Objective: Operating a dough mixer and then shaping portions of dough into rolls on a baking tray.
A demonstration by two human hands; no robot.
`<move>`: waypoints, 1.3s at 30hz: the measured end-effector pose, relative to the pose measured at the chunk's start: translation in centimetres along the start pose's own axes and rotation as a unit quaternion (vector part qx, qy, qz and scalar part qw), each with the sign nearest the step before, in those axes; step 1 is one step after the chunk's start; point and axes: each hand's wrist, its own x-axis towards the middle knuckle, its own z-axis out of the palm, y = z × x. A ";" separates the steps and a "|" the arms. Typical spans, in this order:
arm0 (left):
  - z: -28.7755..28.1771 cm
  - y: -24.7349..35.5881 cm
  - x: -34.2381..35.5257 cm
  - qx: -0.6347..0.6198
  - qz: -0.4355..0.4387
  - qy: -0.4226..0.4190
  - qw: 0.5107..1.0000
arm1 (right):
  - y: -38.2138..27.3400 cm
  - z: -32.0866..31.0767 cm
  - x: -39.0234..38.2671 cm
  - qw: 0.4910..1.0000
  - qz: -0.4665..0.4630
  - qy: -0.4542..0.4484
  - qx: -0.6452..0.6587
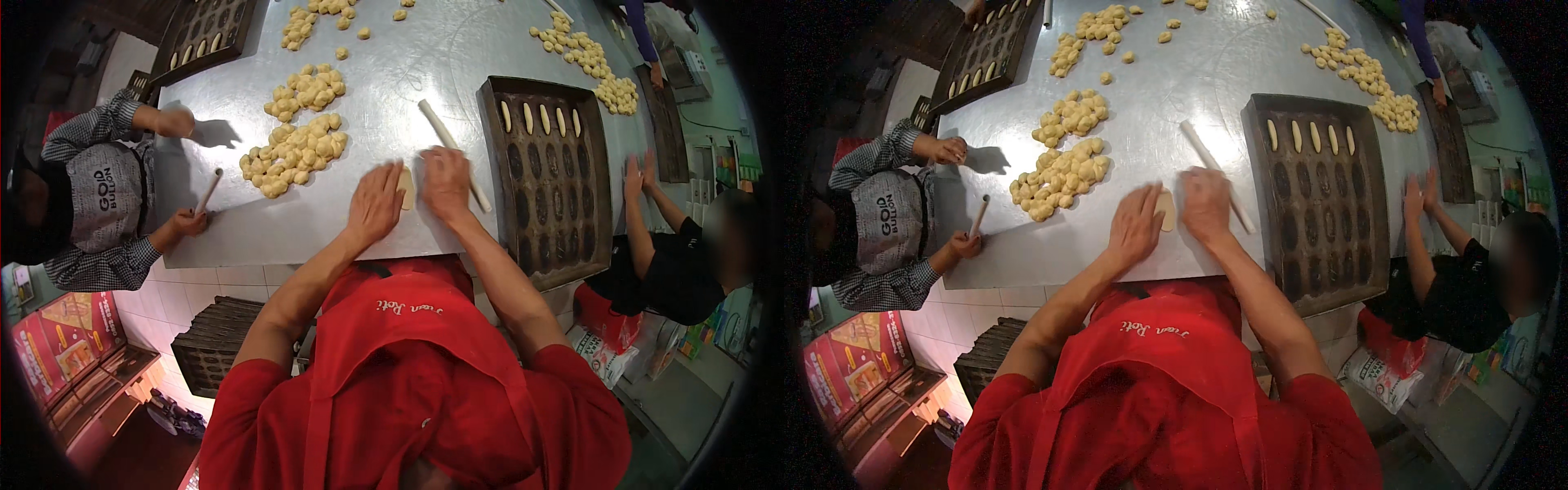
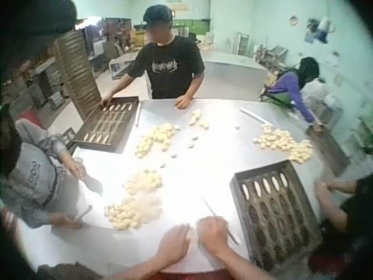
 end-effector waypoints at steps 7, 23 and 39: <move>0.9 -0.8 -5.2 0.153 0.167 0.096 0.969 | -3.4 -2.3 -6.9 0.992 -0.111 -0.067 -0.008; -8.1 -11.3 -12.5 0.099 -0.213 0.443 0.865 | -9.8 0.1 -2.1 0.977 -0.017 -0.210 -0.014; -11.1 -13.3 -20.1 -0.005 -0.354 0.259 0.899 | -3.5 -3.2 -4.6 0.986 0.031 -0.112 0.122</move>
